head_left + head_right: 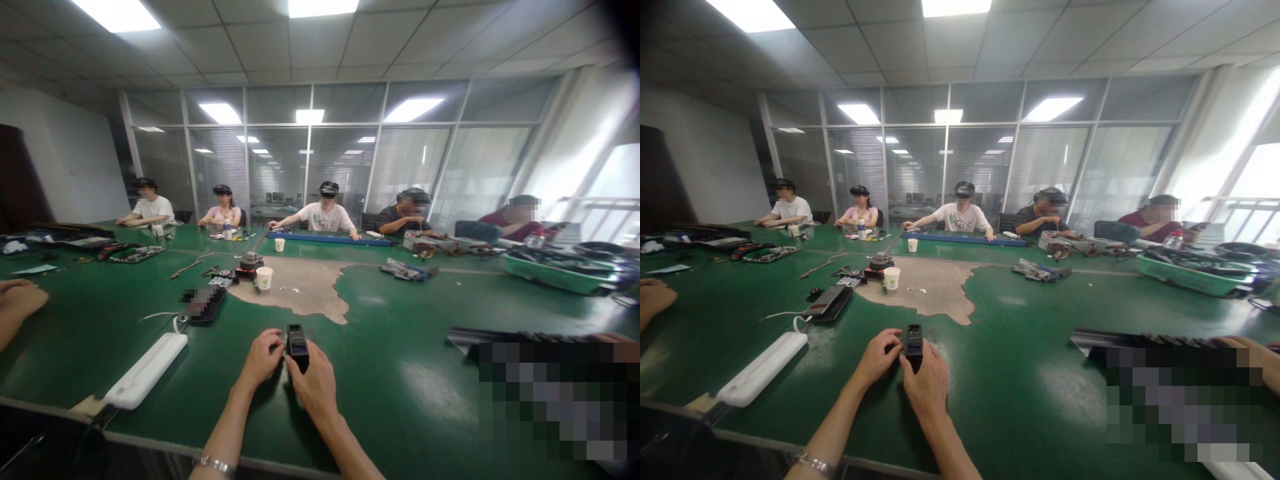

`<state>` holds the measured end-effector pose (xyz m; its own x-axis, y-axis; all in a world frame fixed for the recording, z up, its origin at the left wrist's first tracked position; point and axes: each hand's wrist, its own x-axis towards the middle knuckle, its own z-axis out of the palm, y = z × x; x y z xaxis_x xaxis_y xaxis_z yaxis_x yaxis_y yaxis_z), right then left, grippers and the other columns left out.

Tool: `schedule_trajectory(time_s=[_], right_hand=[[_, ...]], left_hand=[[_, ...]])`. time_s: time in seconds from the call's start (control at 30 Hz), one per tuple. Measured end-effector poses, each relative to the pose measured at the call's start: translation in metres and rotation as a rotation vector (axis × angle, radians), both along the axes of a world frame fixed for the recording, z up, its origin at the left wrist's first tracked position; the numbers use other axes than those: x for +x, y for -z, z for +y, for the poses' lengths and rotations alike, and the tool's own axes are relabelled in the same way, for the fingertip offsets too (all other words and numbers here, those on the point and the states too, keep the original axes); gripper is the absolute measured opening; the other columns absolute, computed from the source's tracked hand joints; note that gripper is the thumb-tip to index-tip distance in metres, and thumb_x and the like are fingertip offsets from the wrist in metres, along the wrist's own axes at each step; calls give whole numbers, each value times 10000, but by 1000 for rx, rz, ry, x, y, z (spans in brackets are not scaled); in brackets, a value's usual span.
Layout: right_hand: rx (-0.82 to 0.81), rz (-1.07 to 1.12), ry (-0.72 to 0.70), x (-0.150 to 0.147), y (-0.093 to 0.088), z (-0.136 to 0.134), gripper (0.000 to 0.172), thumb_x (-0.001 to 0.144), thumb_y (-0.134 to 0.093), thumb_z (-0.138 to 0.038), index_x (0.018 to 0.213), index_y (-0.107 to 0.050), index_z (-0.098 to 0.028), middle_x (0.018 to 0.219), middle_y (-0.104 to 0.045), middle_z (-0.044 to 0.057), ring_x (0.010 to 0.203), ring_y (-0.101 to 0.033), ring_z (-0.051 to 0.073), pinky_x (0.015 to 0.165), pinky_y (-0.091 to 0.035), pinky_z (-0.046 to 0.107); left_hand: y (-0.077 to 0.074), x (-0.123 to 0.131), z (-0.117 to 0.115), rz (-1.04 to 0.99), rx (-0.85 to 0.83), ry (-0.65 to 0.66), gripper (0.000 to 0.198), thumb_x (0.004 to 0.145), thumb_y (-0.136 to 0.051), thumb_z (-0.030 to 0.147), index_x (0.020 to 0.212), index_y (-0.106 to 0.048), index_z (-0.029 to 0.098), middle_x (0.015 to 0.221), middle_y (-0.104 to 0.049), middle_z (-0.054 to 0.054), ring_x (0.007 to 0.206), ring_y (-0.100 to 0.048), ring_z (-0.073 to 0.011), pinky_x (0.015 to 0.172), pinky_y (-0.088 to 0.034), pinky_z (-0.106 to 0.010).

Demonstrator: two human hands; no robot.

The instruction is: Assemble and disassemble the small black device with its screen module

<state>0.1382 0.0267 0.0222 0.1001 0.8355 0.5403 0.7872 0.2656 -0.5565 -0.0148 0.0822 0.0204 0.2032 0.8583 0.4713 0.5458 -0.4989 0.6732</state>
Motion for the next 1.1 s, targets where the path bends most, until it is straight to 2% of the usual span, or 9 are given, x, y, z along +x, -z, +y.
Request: schedule_trajectory(time_s=[0.13,0.27,0.37,0.43,0.6,0.73,1.1], right_hand=[[2,31,22,-1,-8,1,377,831,-536,-418,1130,-593,-195,1056,-657,91,1027,-588,239,898,-418,333],[13,142,-31,3,-24,3,399,835,-527,-447,1142,-590,-200,1088,-652,80,1033,-590,225,902,-420,323],[8,250,-48,17,-36,5,450,837,-514,-481,1193,-563,-209,1121,-648,65,1044,-592,207,908,-425,308],[7,273,-18,32,-37,5,485,832,-515,-491,1230,-542,-215,1166,-632,60,1073,-582,206,924,-422,312],[-66,221,84,69,-12,0,539,805,-528,-512,1234,-549,-186,1175,-630,84,1103,-571,235,956,-411,355],[-111,205,87,78,7,-3,558,815,-504,-533,1252,-540,-189,1170,-633,86,1090,-581,233,948,-418,354],[-108,88,105,78,18,4,564,838,-471,-529,1255,-532,-156,1206,-605,121,1136,-549,260,981,-394,382]], left_hand=[[4,-1,3,-7,5,14,175,816,-532,228,677,-637,205,1091,-664,-63,1061,-599,-217,951,-447,-350],[5,-2,3,-17,0,12,149,809,-543,223,701,-644,204,1088,-662,-62,1045,-603,-211,930,-456,-336],[4,-1,2,-22,9,12,161,813,-539,226,693,-645,209,1051,-674,-56,1065,-596,-213,941,-447,-333],[3,-1,1,-19,12,12,163,811,-540,226,691,-649,209,1045,-677,-56,1063,-597,-213,947,-442,-335],[5,-1,3,8,1,22,164,817,-537,231,706,-656,208,1074,-667,-66,1042,-602,-212,942,-442,-346],[9,-1,5,22,18,17,168,822,-535,228,701,-651,209,1065,-668,-66,1034,-601,-210,939,-439,-348],[7,1,3,22,43,29,180,819,-528,193,687,-650,214,1061,-668,-55,1020,-607,-201,929,-442,-346]])
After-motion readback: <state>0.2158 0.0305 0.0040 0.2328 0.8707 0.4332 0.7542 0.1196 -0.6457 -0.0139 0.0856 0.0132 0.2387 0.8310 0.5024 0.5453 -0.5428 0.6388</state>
